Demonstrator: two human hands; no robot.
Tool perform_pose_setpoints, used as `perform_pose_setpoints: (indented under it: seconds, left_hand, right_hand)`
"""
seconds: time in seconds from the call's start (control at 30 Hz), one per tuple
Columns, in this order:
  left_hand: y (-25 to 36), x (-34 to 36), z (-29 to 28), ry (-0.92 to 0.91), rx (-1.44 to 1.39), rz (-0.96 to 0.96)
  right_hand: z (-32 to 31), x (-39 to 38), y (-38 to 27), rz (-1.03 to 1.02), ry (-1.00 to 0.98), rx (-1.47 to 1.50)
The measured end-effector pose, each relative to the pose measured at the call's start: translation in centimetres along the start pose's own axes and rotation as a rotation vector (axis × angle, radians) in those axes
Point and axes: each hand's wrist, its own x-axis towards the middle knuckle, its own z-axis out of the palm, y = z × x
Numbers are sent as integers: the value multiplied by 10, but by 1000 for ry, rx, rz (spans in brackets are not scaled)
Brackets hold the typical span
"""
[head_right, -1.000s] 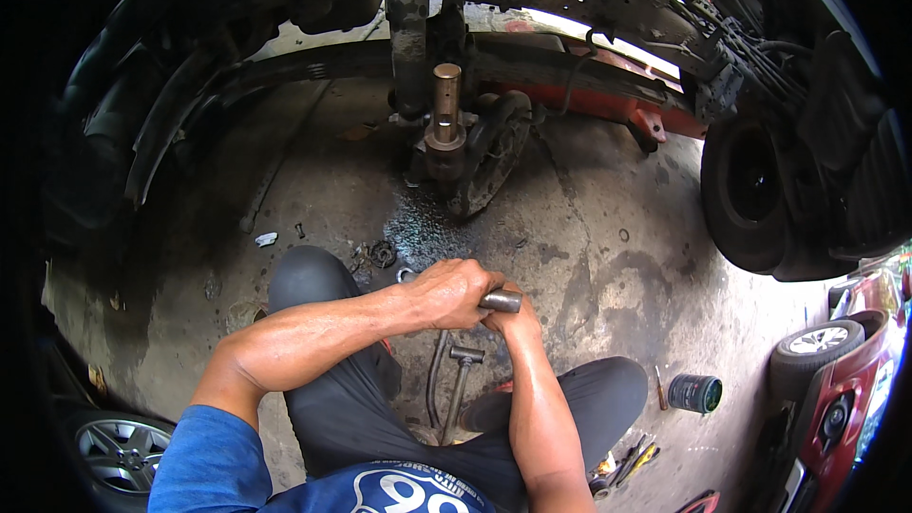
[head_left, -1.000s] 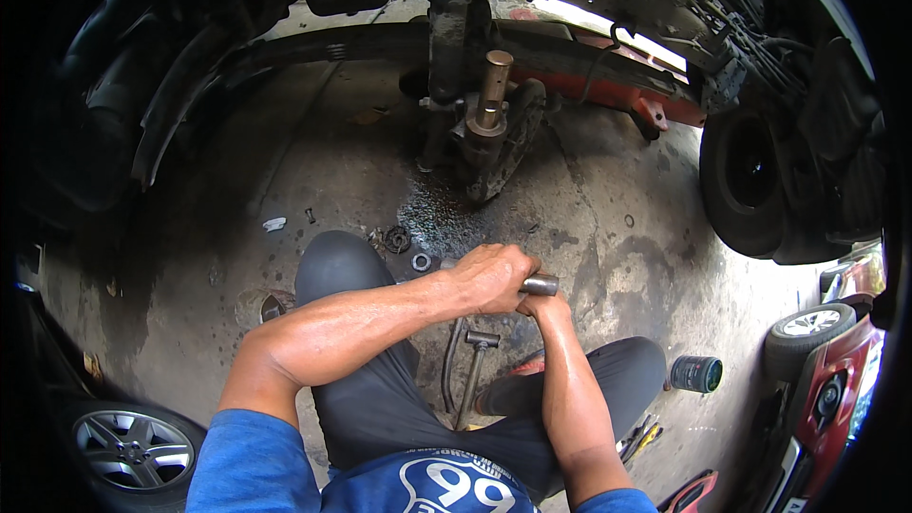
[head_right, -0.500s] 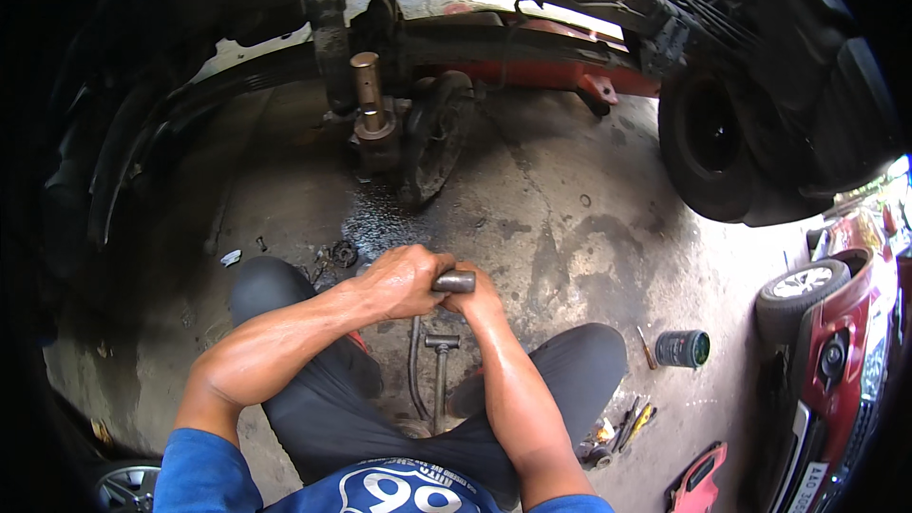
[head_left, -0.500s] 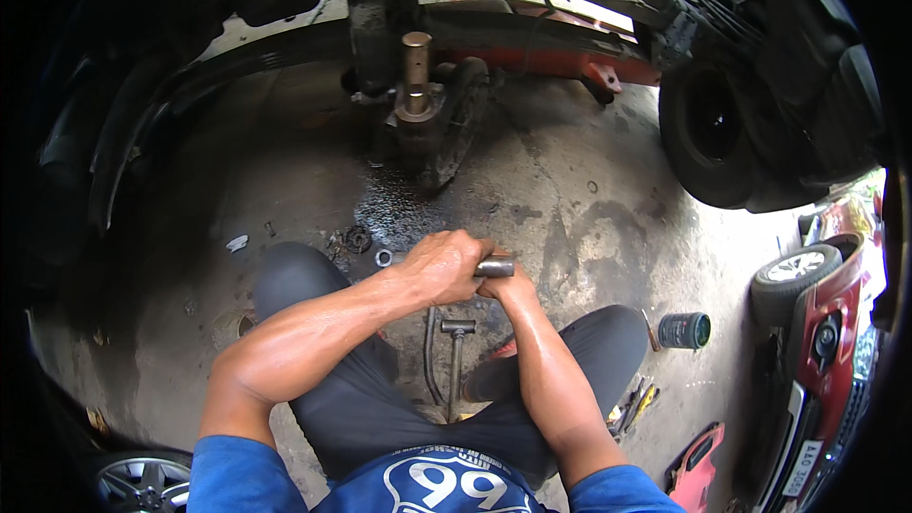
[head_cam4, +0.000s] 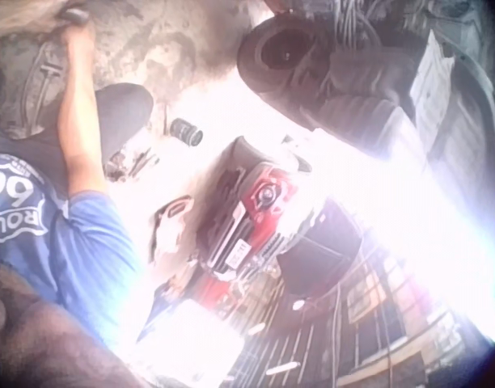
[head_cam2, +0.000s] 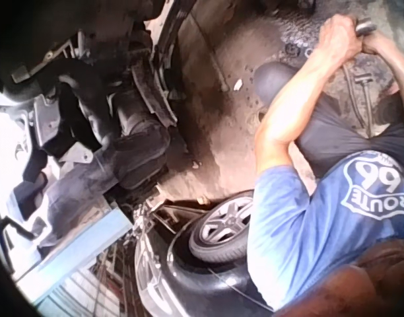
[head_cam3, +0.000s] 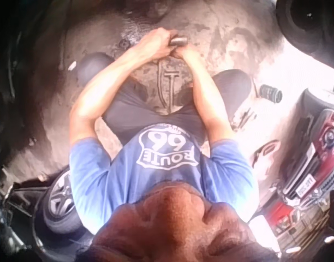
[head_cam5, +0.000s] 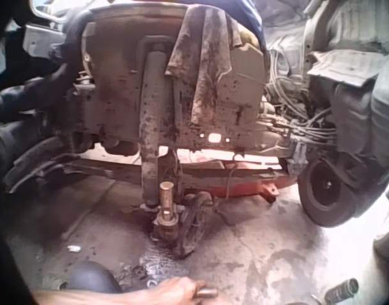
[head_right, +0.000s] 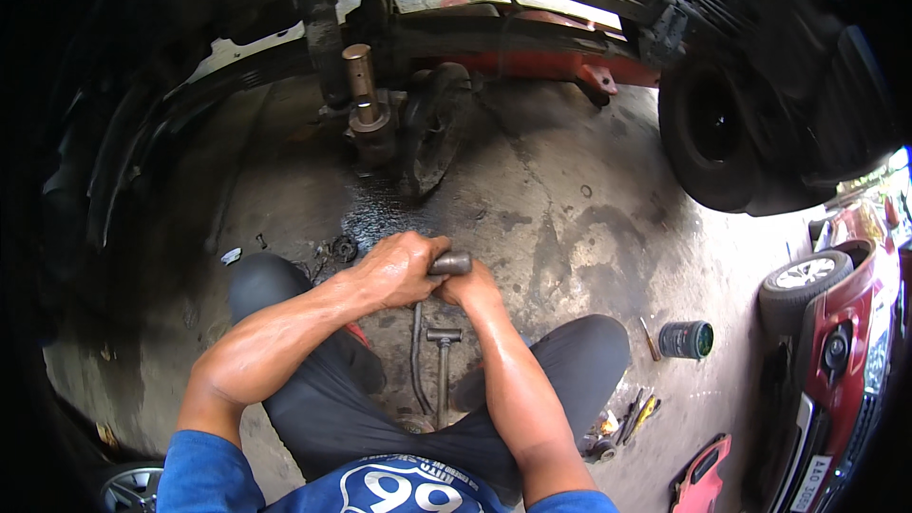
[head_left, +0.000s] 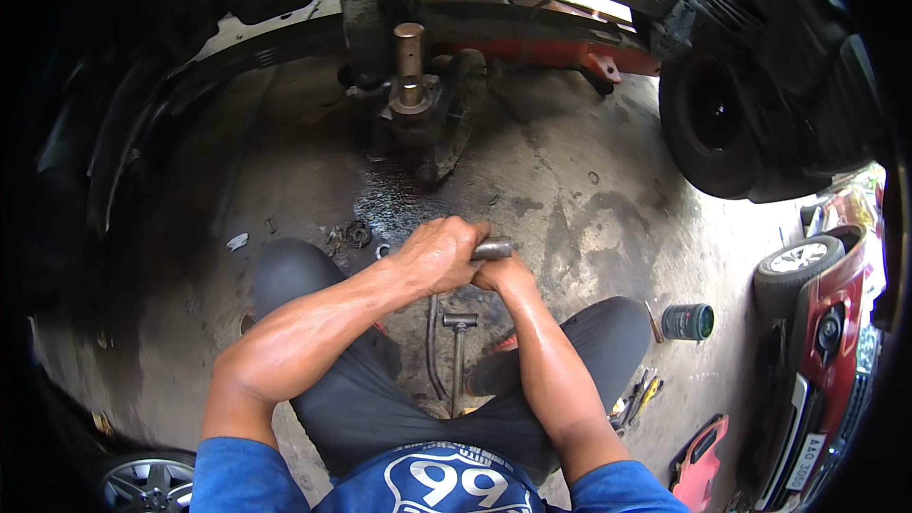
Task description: The person sits on the floor beneath a raised vehicle and uses a hammer and metal punch to repeatedly strike a suspension component, likely to remove a bushing or pin. The person adjusts the punch and strikes the part multiple times throughout the clip.
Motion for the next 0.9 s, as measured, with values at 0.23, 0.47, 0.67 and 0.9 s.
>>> perform_pose_setpoints:
  seconds: [0.23, 0.47, 0.67, 0.9]
  left_hand:
    - [-5, 5, -6, 90, -67, -97]
    - [-13, 8, -1, 149, -126, -118]
    - [-23, 21, 2, 2, -1065, -568]
    - [-46, 38, 7, 314, -1562, -883]
  right_hand:
    - [-19, -9, -20, 6, -46, 19]
    - [-18, -7, -25, -8, -61, -72]
    - [-12, -1, -20, 39, -68, -105]
    - [-15, -4, -23, 47, -48, -121]
